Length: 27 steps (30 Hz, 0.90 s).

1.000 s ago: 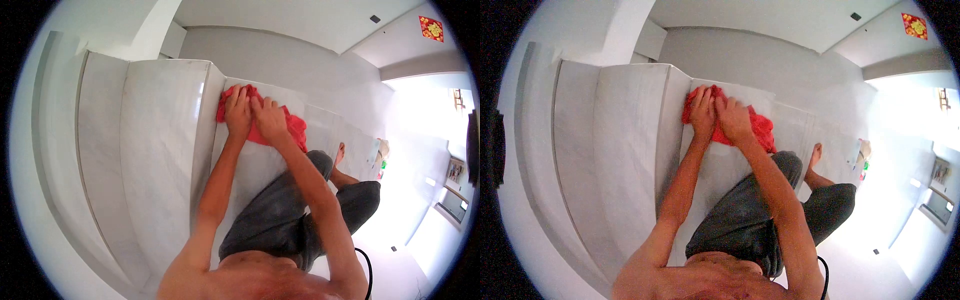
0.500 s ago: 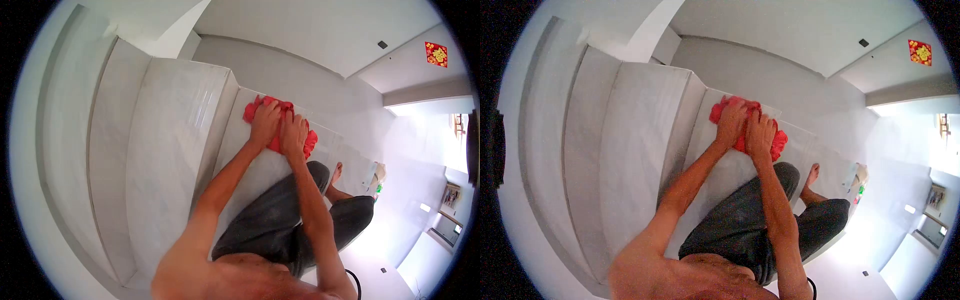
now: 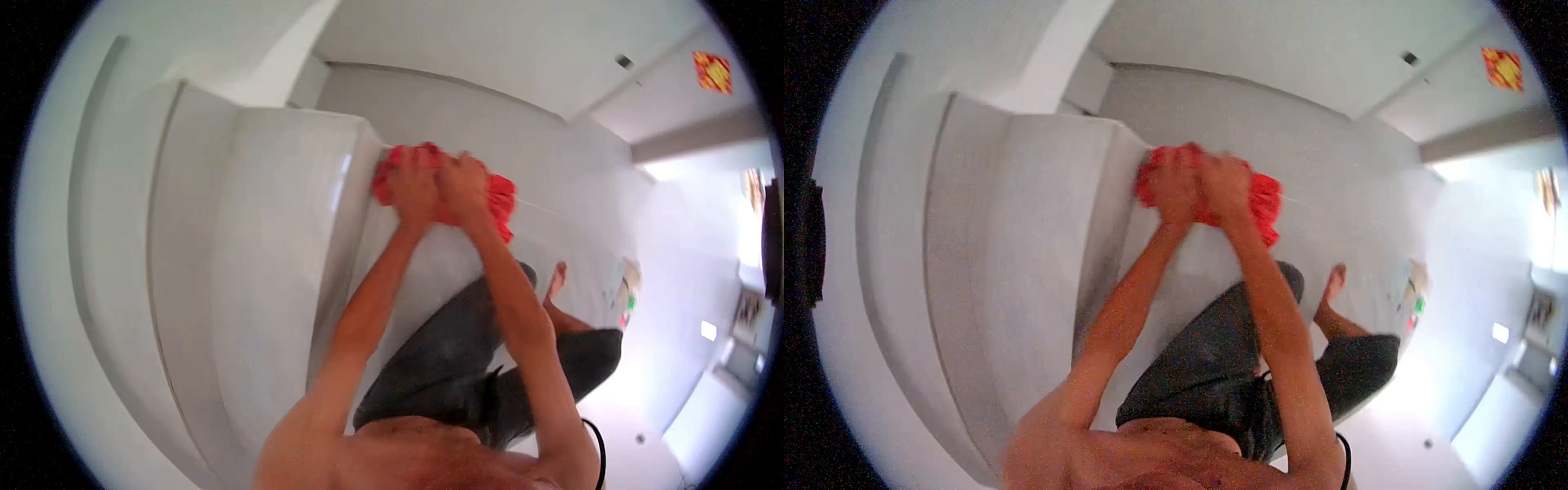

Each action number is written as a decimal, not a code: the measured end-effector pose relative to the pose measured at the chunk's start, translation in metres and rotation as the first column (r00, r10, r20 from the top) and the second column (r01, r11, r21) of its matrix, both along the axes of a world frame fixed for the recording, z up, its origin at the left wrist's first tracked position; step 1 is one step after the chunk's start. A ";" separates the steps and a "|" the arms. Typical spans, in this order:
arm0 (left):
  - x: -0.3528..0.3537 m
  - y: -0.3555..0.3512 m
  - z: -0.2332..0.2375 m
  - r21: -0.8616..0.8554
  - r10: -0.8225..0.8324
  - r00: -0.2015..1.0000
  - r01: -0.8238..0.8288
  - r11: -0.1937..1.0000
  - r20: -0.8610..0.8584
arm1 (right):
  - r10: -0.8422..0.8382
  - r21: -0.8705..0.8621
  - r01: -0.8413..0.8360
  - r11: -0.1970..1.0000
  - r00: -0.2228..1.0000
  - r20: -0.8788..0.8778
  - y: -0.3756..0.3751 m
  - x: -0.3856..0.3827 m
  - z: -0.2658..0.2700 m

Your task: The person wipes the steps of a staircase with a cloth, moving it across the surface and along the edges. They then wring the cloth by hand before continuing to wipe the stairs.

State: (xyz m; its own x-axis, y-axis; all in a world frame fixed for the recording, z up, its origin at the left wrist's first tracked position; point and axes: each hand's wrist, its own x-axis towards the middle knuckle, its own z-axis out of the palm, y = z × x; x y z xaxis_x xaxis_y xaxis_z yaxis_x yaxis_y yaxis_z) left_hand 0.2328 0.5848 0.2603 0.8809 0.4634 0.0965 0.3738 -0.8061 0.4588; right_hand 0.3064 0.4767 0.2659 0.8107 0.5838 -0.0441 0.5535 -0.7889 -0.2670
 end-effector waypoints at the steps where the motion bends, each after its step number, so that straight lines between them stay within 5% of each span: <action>1: 0.009 -0.011 0.002 0.005 -0.044 0.998 0.043 0.999 0.049 | -0.056 -0.007 0.055 0.998 0.996 -0.076 -0.011 0.009 -0.011; 2: 0.019 -0.022 0.002 0.014 -0.088 0.991 0.087 0.996 0.096 | -0.178 0.070 0.187 0.980 0.976 -0.126 -0.030 0.018 -0.026; 6: 0.028 -0.056 -0.006 0.135 -0.200 0.881 0.156 0.978 0.428 | -0.284 0.180 0.248 0.952 0.936 0.210 -0.065 -0.013 0.001; 9: 0.013 -0.061 -0.017 0.007 -0.165 0.887 0.180 0.984 0.431 | -0.387 0.213 0.350 0.912 0.906 0.172 -0.067 -0.029 -0.004; 13: -0.008 -0.049 -0.011 0.073 -0.275 0.895 0.266 0.961 0.351 | -0.434 0.210 0.412 0.886 0.898 0.069 -0.057 -0.053 -0.014; 15: -0.022 -0.050 -0.011 -0.007 -0.168 0.931 0.180 0.984 0.325 | -0.445 0.230 0.410 0.883 0.887 0.128 -0.049 -0.066 -0.016; 17: -0.033 -0.042 -0.009 -0.058 -0.141 0.945 0.165 0.985 0.295 | -0.477 0.168 0.477 0.863 0.878 -0.042 -0.040 -0.069 -0.007; 20: -0.043 -0.035 0.017 -0.316 0.152 0.986 -0.121 0.941 0.072 | -0.449 0.238 0.504 0.830 0.857 -0.252 -0.035 -0.075 0.004; 23: -0.069 -0.021 0.078 -0.292 0.227 0.957 -0.168 0.942 0.181 | -0.352 0.376 0.616 0.692 0.743 -0.569 -0.020 -0.089 0.071; 25: -0.090 -0.010 0.153 -0.297 0.272 0.933 -0.197 0.934 0.236 | -0.234 0.498 0.576 0.648 0.773 -0.590 -0.003 -0.102 0.135; 27: -0.112 0.011 0.189 -0.260 0.286 0.819 -0.174 0.950 0.498 | -0.082 0.603 0.513 0.611 0.798 -0.596 0.020 -0.114 0.202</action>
